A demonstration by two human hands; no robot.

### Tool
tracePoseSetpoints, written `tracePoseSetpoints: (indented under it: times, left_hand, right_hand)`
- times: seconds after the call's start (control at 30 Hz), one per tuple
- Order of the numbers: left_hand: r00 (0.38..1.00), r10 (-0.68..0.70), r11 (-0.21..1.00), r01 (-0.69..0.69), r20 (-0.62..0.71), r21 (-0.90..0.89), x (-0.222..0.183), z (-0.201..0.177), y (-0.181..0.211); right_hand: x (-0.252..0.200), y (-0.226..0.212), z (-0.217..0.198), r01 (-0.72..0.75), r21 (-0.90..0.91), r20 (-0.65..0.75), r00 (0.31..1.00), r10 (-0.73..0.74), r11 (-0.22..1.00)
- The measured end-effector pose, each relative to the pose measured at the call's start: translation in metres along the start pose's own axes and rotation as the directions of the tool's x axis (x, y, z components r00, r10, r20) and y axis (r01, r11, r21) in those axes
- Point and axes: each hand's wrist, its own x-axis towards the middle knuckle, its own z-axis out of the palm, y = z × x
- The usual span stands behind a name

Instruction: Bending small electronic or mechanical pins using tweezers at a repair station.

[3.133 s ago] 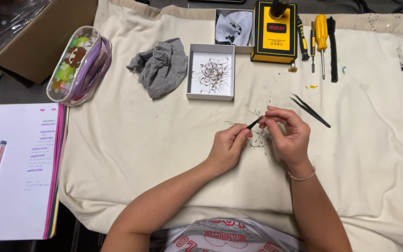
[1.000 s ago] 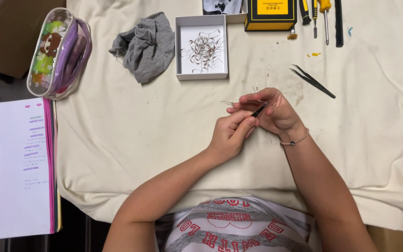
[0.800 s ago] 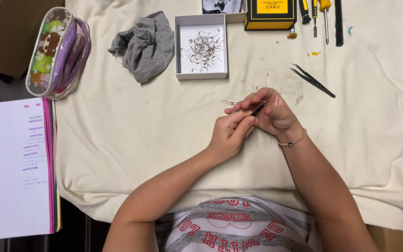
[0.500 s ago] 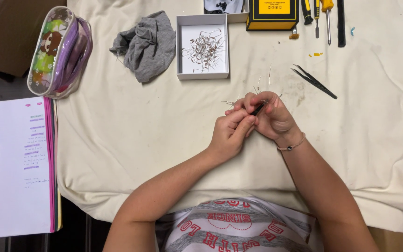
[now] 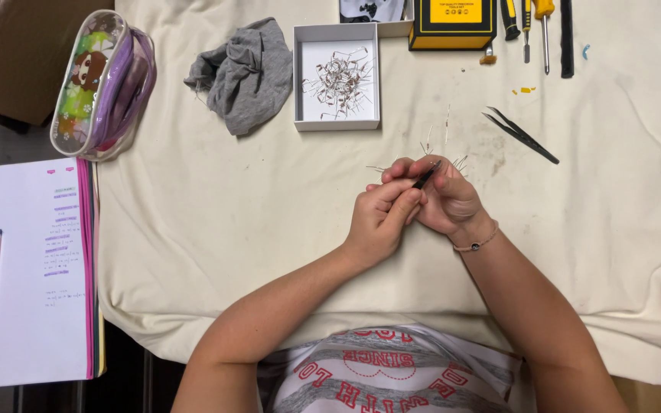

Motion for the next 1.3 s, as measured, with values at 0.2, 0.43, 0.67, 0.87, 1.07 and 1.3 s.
tracePoseSetpoints:
  times: [0.2, 0.43, 0.67, 0.87, 1.07, 1.3]
  left_hand:
    - [1.0, -0.016, 0.999, 0.015, -0.001, -0.049, -0.001, 0.0, -0.001]
    - [1.0, 0.001, 0.999, -0.001, 0.002, -0.035, 0.001, -0.002, -0.001]
    - [0.998, -0.024, 1.0, 0.024, -0.05, -0.001, 0.003, -0.006, 0.005]
    - [0.986, 0.051, 0.893, 0.028, -0.162, 0.45, 0.053, -0.052, 0.047]
    - [0.993, -0.003, 0.467, 0.108, -0.121, 0.877, 0.106, -0.112, 0.045]
    - [0.986, -0.14, 0.326, 0.135, -0.094, 0.936, 0.121, -0.123, 0.028]
  right_hand:
    - [0.0, 0.003, -0.002, 0.017, -0.014, -0.024, 1.0, -0.017, 1.0]
    - [0.001, 0.001, 0.001, 0.013, -0.02, -0.017, 1.0, -0.013, 1.0]
    - [0.005, -0.014, 0.007, 0.06, -0.164, -0.089, 0.993, -0.076, 0.985]
    - [-0.001, -0.025, 0.012, 0.094, -0.488, -0.26, 0.933, -0.248, 0.867]
    - [0.004, -0.033, 0.033, -0.292, -0.925, -0.152, 0.871, -0.467, -0.244]
    - [0.002, -0.033, 0.04, -0.368, -0.774, -0.207, 0.916, -0.343, -0.515]
